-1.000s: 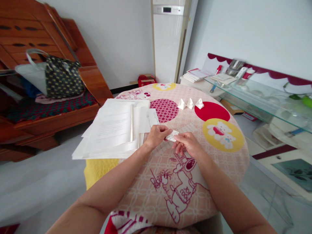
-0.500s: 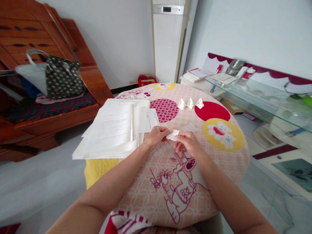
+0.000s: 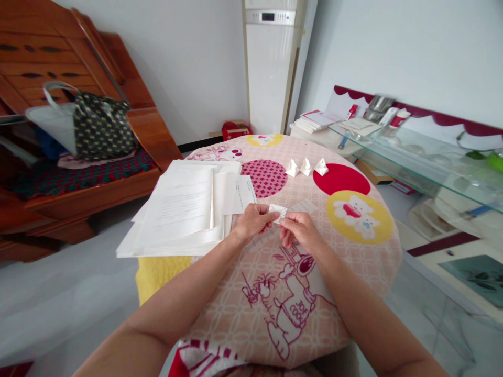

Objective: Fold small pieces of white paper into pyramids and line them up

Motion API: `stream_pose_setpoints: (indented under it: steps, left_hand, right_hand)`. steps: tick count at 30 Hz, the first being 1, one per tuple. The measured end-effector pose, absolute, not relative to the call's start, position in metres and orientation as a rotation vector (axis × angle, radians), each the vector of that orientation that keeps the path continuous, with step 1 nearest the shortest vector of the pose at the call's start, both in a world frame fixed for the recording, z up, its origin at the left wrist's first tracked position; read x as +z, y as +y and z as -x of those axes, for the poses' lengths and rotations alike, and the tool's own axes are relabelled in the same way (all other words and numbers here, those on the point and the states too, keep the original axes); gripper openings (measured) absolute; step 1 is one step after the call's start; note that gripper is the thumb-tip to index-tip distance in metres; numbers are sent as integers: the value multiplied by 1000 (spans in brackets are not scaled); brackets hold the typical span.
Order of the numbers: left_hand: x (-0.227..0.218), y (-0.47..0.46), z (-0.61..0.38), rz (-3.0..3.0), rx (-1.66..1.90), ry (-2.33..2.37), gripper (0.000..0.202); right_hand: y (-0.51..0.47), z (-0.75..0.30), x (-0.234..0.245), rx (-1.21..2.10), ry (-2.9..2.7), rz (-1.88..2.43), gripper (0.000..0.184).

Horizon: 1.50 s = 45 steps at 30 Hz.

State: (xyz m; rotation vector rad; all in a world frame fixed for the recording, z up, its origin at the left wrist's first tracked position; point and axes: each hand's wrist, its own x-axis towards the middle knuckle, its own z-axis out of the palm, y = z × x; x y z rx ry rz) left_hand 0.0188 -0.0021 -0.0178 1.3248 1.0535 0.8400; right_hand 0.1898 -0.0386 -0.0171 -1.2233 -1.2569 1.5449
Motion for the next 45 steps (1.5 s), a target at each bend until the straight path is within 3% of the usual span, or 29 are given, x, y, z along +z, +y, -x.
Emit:
stream_pose_setpoints:
  steps: [8, 28, 34, 38, 45]
  left_hand:
    - [-17, 0, -21, -1337, 921, 904, 47]
    - [-21, 2, -17, -1423, 986, 979, 51]
    - [-21, 2, -20, -1349, 904, 938, 32]
    - [-18, 0, -22, -1406, 976, 1013, 30]
    - [-21, -1, -22, -1307, 933, 935, 53]
  right_hand:
    - [-38, -192, -18, 1510, -1258, 1155, 28]
    - [-42, -189, -12, 1557, -1362, 1171, 30]
    - [-43, -186, -16, 1564, -1435, 1176, 31]
    - [-44, -183, -17, 1603, -1441, 1169, 30]
    - [-42, -186, -16, 1514, -1371, 1191, 30]
